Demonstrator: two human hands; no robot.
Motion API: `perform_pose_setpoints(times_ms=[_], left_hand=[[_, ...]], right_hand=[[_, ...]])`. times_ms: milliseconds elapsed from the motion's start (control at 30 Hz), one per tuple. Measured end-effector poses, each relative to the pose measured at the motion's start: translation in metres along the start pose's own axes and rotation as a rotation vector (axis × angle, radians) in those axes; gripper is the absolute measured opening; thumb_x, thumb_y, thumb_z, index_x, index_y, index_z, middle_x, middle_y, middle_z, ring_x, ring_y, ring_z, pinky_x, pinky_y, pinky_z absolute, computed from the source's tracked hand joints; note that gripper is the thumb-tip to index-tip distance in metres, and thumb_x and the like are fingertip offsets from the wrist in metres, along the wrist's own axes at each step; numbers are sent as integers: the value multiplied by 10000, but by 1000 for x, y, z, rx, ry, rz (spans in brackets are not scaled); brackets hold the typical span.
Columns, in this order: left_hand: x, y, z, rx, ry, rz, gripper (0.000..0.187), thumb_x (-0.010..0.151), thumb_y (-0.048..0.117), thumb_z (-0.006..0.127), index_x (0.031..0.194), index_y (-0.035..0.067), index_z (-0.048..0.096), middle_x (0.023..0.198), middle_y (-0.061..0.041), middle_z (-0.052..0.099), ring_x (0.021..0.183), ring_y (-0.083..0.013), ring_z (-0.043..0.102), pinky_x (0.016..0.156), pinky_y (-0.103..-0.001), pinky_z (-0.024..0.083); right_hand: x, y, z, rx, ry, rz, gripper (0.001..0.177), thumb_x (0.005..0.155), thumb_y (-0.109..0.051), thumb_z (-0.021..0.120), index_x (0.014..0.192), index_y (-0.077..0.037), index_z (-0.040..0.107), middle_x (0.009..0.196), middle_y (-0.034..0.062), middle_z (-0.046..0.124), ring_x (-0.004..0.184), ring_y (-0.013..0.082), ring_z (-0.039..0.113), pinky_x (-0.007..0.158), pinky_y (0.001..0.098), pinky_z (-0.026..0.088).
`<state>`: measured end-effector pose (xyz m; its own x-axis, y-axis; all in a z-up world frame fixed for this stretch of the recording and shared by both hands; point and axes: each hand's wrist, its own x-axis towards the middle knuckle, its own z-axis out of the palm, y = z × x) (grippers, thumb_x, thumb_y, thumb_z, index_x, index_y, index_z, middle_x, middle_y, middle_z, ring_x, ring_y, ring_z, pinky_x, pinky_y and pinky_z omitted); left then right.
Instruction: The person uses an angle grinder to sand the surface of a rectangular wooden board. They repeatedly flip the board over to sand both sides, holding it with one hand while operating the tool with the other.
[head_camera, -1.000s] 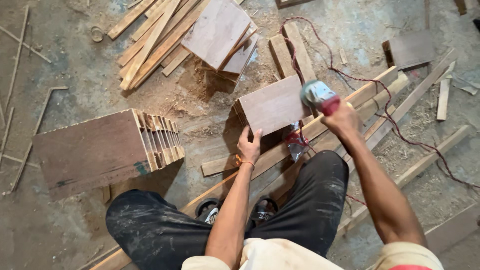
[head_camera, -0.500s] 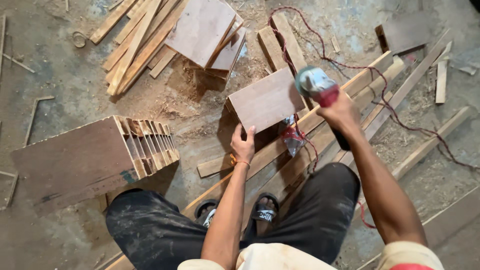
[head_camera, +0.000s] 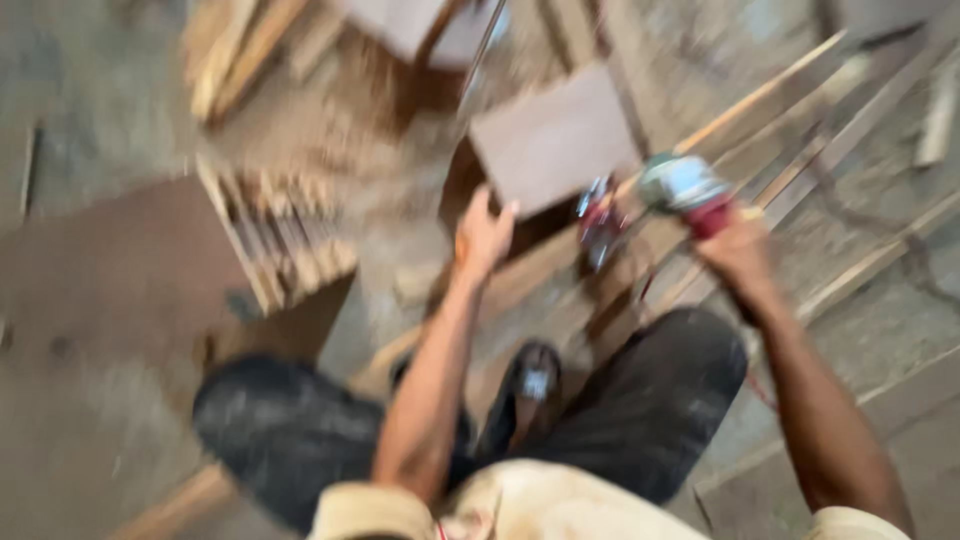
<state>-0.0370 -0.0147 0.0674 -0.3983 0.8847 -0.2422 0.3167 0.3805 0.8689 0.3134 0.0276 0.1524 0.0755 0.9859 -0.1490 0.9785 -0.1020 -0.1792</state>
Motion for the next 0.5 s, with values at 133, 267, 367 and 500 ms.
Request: perform_pose_setpoints(times_ms=[133, 267, 367, 500], left_hand=[[-65, 58, -111, 173, -105, 200, 677, 920, 404, 682, 1492, 108, 473, 1275, -241, 673, 1190, -404, 641, 988, -469, 503], [-192, 84, -262, 134, -170, 484, 527, 952, 217, 734, 1431, 86, 556, 1426, -149, 649, 1297, -271, 662, 1102, -393, 516], [-226, 52, -353, 85, -577, 422, 520, 871, 56, 638, 1388, 19, 593, 1400, -212, 660, 1324, -335, 620, 1128, -511, 404], [-125, -147, -303, 364, -517, 50, 497, 874, 81, 630, 1368, 32, 606, 1379, -208, 665, 1305, -339, 623, 1108, -497, 422]], right_hand=[[-21, 69, 4, -44, 62, 31, 561, 721, -349, 863, 1158, -34, 707, 1022, 263, 719, 921, 457, 691, 737, 550, 541], [-18, 115, 11, -15, 63, 123, 517, 773, -352, 922, 1061, 25, 719, 979, 249, 730, 877, 390, 710, 755, 487, 547], [-17, 128, 12, 233, 101, 143, 400, 846, -286, 863, 1067, -4, 684, 905, 136, 696, 797, 282, 685, 691, 421, 532], [-12, 130, 18, 273, 175, 98, 432, 834, -285, 874, 1078, 10, 674, 928, 150, 698, 822, 291, 686, 711, 429, 535]])
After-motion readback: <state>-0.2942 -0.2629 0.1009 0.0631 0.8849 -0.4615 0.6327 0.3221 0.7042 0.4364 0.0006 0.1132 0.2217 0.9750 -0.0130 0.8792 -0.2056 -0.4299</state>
